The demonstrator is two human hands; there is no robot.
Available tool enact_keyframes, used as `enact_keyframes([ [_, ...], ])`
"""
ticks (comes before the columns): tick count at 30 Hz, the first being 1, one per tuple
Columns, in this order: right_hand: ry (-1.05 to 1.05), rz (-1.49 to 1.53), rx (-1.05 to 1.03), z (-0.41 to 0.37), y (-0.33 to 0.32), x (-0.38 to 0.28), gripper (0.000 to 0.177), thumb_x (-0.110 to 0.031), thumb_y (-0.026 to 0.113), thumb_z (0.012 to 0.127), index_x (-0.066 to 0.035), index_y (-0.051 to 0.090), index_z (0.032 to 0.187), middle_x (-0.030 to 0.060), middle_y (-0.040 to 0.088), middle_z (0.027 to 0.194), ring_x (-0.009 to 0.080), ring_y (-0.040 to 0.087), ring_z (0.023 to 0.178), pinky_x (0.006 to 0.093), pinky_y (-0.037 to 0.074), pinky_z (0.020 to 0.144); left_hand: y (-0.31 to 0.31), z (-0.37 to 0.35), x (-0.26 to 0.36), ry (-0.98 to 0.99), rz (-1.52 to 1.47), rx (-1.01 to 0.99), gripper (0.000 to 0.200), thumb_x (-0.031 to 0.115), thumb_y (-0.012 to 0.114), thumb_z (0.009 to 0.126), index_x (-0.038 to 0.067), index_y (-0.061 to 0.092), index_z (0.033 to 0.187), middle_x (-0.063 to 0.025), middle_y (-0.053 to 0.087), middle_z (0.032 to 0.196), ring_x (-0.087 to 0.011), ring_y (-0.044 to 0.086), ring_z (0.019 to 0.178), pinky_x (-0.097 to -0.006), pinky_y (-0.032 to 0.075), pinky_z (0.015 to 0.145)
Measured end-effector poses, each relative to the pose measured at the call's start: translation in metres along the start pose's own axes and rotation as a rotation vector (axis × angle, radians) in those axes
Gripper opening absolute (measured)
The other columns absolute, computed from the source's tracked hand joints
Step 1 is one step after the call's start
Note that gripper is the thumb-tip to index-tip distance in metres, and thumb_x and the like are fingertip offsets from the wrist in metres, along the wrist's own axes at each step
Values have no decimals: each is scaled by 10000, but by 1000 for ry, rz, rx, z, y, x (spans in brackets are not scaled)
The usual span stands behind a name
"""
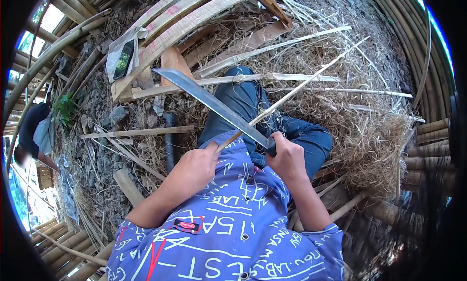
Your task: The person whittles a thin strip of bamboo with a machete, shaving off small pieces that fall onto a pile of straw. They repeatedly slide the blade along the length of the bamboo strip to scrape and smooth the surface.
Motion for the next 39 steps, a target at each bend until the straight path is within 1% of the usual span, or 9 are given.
enact_keyframes([
  [8,-73,-186,129,-9,-19,19,302,-91,705,615,-71,518,851,104,580,686,324,618,632,423,483,548,3,-4,4,43,-49,0,166,133,465,938,-29,491,911,-288,558,698,-470,561,719,-531,423,618],
  [13,-4,-220,123,-13,-29,49,280,-75,668,636,-69,546,889,156,620,734,370,621,698,446,483,608,-5,-7,2,8,-51,31,161,131,474,935,-26,491,900,-283,557,689,-467,561,712,-533,417,606],
  [15,300,-369,171,-15,-42,85,239,-82,657,690,-73,554,906,189,627,732,396,621,723,471,480,631,-9,-8,-3,-39,-54,28,159,131,475,935,-24,492,900,-281,558,691,-467,561,712,-535,416,606],
  [17,343,-434,191,-21,-49,124,232,-124,677,716,-67,536,891,176,638,721,384,634,706,467,489,607,-4,-9,-8,26,-79,36,157,134,473,936,-19,487,903,-277,558,692,-468,558,712,-537,414,603],
  [25,-39,-45,130,-17,-19,4,281,-97,703,664,-56,524,877,148,627,736,352,633,668,442,490,579,-8,-10,4,9,-1,44,149,123,472,931,-25,476,907,-287,552,691,-479,550,715,-549,406,620],
  [31,-62,-201,35,5,-17,0,278,-82,682,665,-67,488,862,133,602,703,349,630,646,443,500,576,-6,-12,1,-42,39,13,150,130,462,939,-19,473,924,-288,552,695,-477,547,712,-545,406,621],
  [35,94,-394,128,7,-35,60,236,-108,668,698,-73,495,855,150,628,708,362,640,687,450,506,603,-6,-12,-1,-36,-39,-13,165,147,452,951,-16,474,937,-281,553,696,-476,546,711,-535,400,613],
  [37,373,-482,124,12,-56,97,219,-108,662,712,-74,508,863,160,641,720,365,644,709,450,506,614,-6,-12,-4,-72,-52,-28,170,151,449,953,-16,476,937,-279,553,697,-476,544,712,-532,396,610],
  [39,335,-478,142,8,-58,96,224,-110,668,712,-74,514,872,163,642,725,365,644,713,450,505,618,1,-11,-1,-16,-57,-51,167,143,454,949,-20,481,921,-281,552,699,-474,546,718,-534,394,611],
])
Point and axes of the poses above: each hand's wrist, its own z-axis towards the middle knuckle, its own y-axis out of the palm, x = y × z, the point moved 3 cm from there along z, towards the middle knuckle
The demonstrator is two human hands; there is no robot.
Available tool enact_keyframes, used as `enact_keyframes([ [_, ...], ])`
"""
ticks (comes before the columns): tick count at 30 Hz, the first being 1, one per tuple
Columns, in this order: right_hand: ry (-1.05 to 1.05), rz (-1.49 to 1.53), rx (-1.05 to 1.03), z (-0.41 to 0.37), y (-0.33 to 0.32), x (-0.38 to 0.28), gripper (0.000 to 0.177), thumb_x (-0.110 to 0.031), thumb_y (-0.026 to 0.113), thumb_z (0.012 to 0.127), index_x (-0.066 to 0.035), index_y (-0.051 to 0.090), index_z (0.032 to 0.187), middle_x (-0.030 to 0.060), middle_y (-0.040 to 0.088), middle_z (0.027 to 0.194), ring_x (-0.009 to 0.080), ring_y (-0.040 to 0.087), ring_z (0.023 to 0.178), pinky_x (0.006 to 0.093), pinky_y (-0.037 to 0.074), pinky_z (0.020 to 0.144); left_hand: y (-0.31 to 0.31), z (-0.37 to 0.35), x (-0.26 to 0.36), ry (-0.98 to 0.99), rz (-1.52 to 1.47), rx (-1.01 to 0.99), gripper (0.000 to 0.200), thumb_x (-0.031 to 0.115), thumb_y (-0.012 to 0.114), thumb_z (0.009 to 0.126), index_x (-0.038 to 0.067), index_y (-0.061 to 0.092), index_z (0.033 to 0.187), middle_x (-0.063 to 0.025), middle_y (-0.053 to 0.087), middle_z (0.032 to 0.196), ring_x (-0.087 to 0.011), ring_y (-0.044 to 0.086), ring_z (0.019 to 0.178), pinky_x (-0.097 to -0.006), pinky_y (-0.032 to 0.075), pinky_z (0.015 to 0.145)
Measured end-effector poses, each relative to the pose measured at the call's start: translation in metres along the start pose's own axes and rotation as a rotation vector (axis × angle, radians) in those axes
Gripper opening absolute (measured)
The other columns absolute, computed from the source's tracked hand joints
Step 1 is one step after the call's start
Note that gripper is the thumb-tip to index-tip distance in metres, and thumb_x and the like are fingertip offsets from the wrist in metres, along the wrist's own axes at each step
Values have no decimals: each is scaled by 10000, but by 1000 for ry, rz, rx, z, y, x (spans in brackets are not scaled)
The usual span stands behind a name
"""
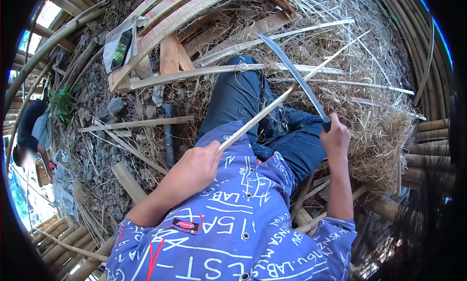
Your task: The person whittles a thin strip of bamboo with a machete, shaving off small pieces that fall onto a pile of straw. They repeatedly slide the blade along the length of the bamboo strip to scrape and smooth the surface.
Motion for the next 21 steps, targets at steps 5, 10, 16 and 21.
enact_keyframes([
  [5,-223,309,36,-30,-10,-52,259,-101,684,682,-63,521,879,161,630,721,363,633,688,446,497,611,-11,5,1,11,10,51,157,134,465,941,-21,486,929,-288,558,712,-469,555,736,-536,404,619],
  [10,-442,296,-66,-39,-13,-106,310,-102,699,645,-73,505,886,133,611,725,324,638,657,432,498,575,-8,-1,8,-1,86,38,149,129,466,941,-19,481,942,-283,562,709,-467,559,730,-534,407,617],
  [16,14,-65,-65,18,-6,-12,170,-117,626,777,-62,497,872,181,655,744,373,659,714,464,519,638,-3,-3,3,-11,29,39,144,127,460,941,-16,474,934,-282,553,678,-463,559,694,-529,407,591],
  [21,-53,75,-36,-1,-16,-27,226,-135,668,753,-60,505,891,171,654,733,366,660,710,451,517,635,-8,3,5,-41,-4,33,166,147,464,941,-14,470,902,-275,555,686,-472,548,701,-525,407,604],
])
Point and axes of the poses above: each hand's wrist, its own z-axis towards the middle knuckle, its own y-axis out of the palm, x = y × z, the point moved 3 cm from there along z, towards the middle knuckle
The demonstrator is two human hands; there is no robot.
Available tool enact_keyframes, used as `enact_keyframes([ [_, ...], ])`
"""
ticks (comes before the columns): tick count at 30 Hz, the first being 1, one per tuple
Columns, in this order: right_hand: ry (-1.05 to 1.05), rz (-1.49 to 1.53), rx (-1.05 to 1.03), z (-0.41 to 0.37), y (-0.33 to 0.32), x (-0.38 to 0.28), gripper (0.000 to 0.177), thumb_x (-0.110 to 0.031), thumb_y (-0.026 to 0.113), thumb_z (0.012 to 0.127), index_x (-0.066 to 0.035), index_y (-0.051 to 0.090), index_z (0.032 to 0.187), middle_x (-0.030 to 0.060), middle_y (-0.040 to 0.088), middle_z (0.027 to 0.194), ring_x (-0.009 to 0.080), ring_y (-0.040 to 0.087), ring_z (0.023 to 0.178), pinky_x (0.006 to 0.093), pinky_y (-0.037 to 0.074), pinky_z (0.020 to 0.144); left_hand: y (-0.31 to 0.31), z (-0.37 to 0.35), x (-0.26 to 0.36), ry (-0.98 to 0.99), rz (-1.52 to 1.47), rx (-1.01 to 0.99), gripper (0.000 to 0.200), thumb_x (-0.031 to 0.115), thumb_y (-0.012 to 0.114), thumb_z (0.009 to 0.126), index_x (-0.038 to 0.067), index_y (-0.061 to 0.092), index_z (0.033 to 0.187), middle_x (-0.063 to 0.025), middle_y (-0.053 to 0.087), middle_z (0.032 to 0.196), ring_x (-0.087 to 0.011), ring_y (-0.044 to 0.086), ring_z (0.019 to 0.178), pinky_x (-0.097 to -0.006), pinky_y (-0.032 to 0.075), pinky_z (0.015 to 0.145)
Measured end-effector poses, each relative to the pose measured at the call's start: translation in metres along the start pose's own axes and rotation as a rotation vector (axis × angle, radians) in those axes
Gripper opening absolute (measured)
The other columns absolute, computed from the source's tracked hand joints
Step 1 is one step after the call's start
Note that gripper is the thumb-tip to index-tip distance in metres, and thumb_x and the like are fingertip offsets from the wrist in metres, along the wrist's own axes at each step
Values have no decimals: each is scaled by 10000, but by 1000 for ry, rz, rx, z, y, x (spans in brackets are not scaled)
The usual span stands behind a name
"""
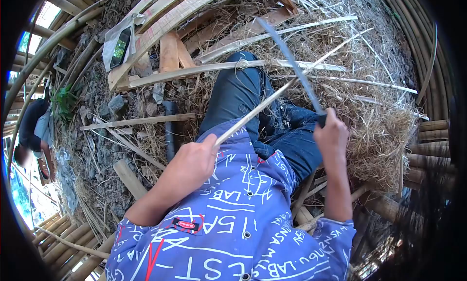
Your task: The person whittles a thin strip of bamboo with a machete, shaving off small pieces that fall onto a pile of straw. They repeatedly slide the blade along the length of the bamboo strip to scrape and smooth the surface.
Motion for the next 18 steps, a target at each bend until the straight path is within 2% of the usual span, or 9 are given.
enact_keyframes([
  [4,-291,326,1,-35,17,-66,251,-88,688,670,-73,510,846,136,618,712,358,630,667,440,493,585,-4,1,0,4,8,-36,184,160,470,943,-20,487,911,-280,561,717,-474,546,727,-504,427,626],
  [5,-357,362,-28,-40,21,-75,268,-87,697,648,-74,512,841,126,609,708,348,628,661,434,492,575,-1,0,-3,14,-25,-71,198,175,461,952,-18,496,922,-250,567,702,-434,562,681,-473,436,609],
  [7,-367,350,-9,-35,24,-70,298,-90,711,624,-74,513,845,120,605,713,336,628,655,428,491,568,0,2,-5,27,-51,-115,214,190,452,962,-15,505,932,-219,574,686,-393,577,635,-442,444,591],
  [9,-362,299,71,-26,33,-50,376,-102,750,569,-71,520,865,112,602,720,311,628,641,415,491,555,0,4,-10,-67,-183,-224,240,221,429,980,1,513,931,-105,545,654,-213,539,559,-368,436,553],
  [10,-340,294,63,-24,39,-41,340,-72,712,574,-71,525,858,119,600,715,328,622,656,419,489,570,3,5,-12,-61,-186,-226,240,221,429,980,1,513,931,-105,545,654,-213,539,559,-368,436,553],
  [12,-322,284,59,-21,43,-32,310,-42,675,580,-71,529,852,125,597,711,345,616,671,423,487,585,12,5,-17,-25,-304,-255,258,250,407,994,32,506,897,-1,479,651,-87,458,546,-288,414,493],
  [14,-381,222,100,-22,45,-28,410,-87,750,530,-74,551,888,96,576,690,313,614,629,407,487,546,11,4,-12,-107,-386,-287,256,255,406,997,42,504,893,13,462,649,-70,443,527,-260,402,461],
  [15,-379,220,92,-22,48,-25,410,-87,750,530,-74,551,888,96,576,690,313,614,629,407,487,546,13,2,-12,-197,-468,-319,255,261,405,999,52,501,889,27,445,647,-52,428,507,-233,389,429],
  [18,-409,238,155,-19,53,-22,404,-86,751,515,-75,553,868,92,571,689,310,599,610,402,483,543,17,-1,-17,-254,-583,-375,246,265,403,1002,59,494,903,41,426,644,-33,388,467,-197,354,376],
])
Point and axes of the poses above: each hand's wrist, its own z-axis towards the middle knuckle, its own y-axis out of the palm, x = y × z, the point moved 3 cm from there along z, towards the middle knuckle
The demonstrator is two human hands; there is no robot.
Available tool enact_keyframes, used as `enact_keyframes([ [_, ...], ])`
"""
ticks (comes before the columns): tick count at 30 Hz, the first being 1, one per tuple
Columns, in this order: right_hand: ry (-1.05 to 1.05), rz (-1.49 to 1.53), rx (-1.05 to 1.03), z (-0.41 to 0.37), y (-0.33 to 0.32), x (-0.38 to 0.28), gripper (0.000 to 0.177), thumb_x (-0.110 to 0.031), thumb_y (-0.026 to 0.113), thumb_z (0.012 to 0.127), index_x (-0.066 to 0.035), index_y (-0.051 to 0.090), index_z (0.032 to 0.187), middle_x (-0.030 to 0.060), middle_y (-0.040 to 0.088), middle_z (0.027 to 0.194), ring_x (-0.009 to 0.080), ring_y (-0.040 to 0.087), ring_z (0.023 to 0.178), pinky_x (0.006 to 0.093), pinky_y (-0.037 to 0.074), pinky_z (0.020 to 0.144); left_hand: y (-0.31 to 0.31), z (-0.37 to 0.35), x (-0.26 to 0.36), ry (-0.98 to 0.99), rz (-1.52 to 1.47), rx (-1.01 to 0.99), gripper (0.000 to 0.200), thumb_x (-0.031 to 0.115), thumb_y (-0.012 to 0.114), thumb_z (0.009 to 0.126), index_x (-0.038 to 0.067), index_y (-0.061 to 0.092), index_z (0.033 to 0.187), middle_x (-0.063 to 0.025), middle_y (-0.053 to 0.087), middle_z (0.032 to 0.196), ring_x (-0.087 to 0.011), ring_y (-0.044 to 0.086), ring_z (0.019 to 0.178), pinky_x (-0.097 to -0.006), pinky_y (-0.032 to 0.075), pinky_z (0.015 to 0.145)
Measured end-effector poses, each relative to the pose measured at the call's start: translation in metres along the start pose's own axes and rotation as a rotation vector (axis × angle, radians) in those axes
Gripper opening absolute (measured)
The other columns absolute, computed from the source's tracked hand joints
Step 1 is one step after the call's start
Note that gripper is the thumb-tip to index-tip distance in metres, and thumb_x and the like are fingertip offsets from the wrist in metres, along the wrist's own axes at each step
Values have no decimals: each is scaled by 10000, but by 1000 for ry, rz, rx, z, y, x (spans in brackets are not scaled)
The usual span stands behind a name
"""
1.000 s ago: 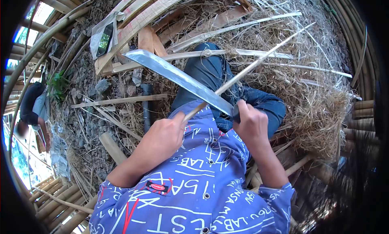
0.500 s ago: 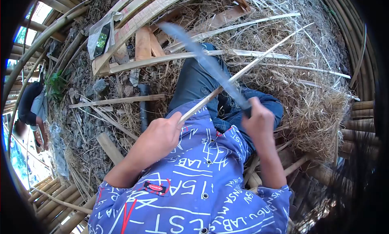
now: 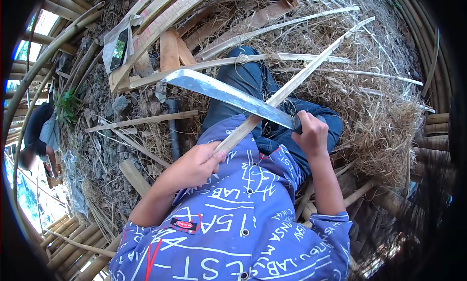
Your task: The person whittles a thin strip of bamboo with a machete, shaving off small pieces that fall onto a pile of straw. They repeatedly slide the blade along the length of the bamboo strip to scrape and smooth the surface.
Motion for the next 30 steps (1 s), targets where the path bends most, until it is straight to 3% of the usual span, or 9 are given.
enact_keyframes([
  [3,-12,-21,-5,-3,-2,4,393,-86,751,521,-78,546,855,89,568,685,309,602,621,400,485,552,3,1,-5,-101,-183,-134,225,254,410,1001,60,478,911,44,413,632,-25,364,443,-199,344,360],
  [6,28,-49,-20,-11,-1,17,394,-90,759,519,-80,541,847,90,578,692,313,608,638,402,484,561,0,4,-7,-52,-238,-142,217,250,410,1001,62,462,908,54,390,613,-19,349,435,-203,343,354],
  [9,113,-106,8,-24,-6,49,411,-99,768,515,-83,539,856,94,591,707,319,614,651,407,482,563,-3,7,-8,-66,-211,-123,217,252,406,1003,65,452,901,64,371,598,-15,341,430,-203,338,346],
  [20,57,-157,22,-26,-15,75,429,-62,761,486,-73,547,858,95,586,695,307,611,636,405,472,554,2,7,-8,-101,-284,-218,226,270,409,1004,67,439,909,60,359,609,-15,333,440,-207,354,341],
  [22,54,-146,50,-25,-17,63,408,-70,753,504,-73,548,856,95,586,688,305,611,632,406,471,552,-2,9,-5,-128,-260,-234,225,270,409,1004,68,438,910,59,357,608,-19,337,441,-212,364,342],
  [24,77,-152,53,-24,-15,48,353,-87,728,548,-78,554,855,96,586,674,301,612,623,404,473,551,-13,10,-1,-24,-286,-206,217,274,426,999,71,440,925,54,360,612,-32,357,446,-223,406,363],
  [27,118,-84,29,-17,-29,24,345,-83,724,552,-82,555,853,91,589,683,292,616,629,398,473,547,-12,6,8,-77,-180,-152,221,280,437,995,65,440,944,46,377,621,-49,378,456,-242,447,395],
  [28,70,-67,19,-15,-30,17,342,-75,717,553,-83,555,854,84,572,677,287,613,622,395,475,542,-3,4,7,-98,-117,-200,196,223,420,993,31,437,958,19,431,652,-66,446,464,-248,461,392],
  [30,37,-73,9,-6,-27,3,343,-76,719,551,-85,551,850,80,560,672,284,610,617,396,475,540,13,4,5,-94,-192,-276,192,221,397,1003,44,434,940,20,424,651,-62,427,475,-244,461,437],
])
Point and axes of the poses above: each hand's wrist, its own z-axis towards the middle knuckle, its own y-axis out of the palm, x = y × z, the point moved 3 cm from there along z, towards the middle knuckle
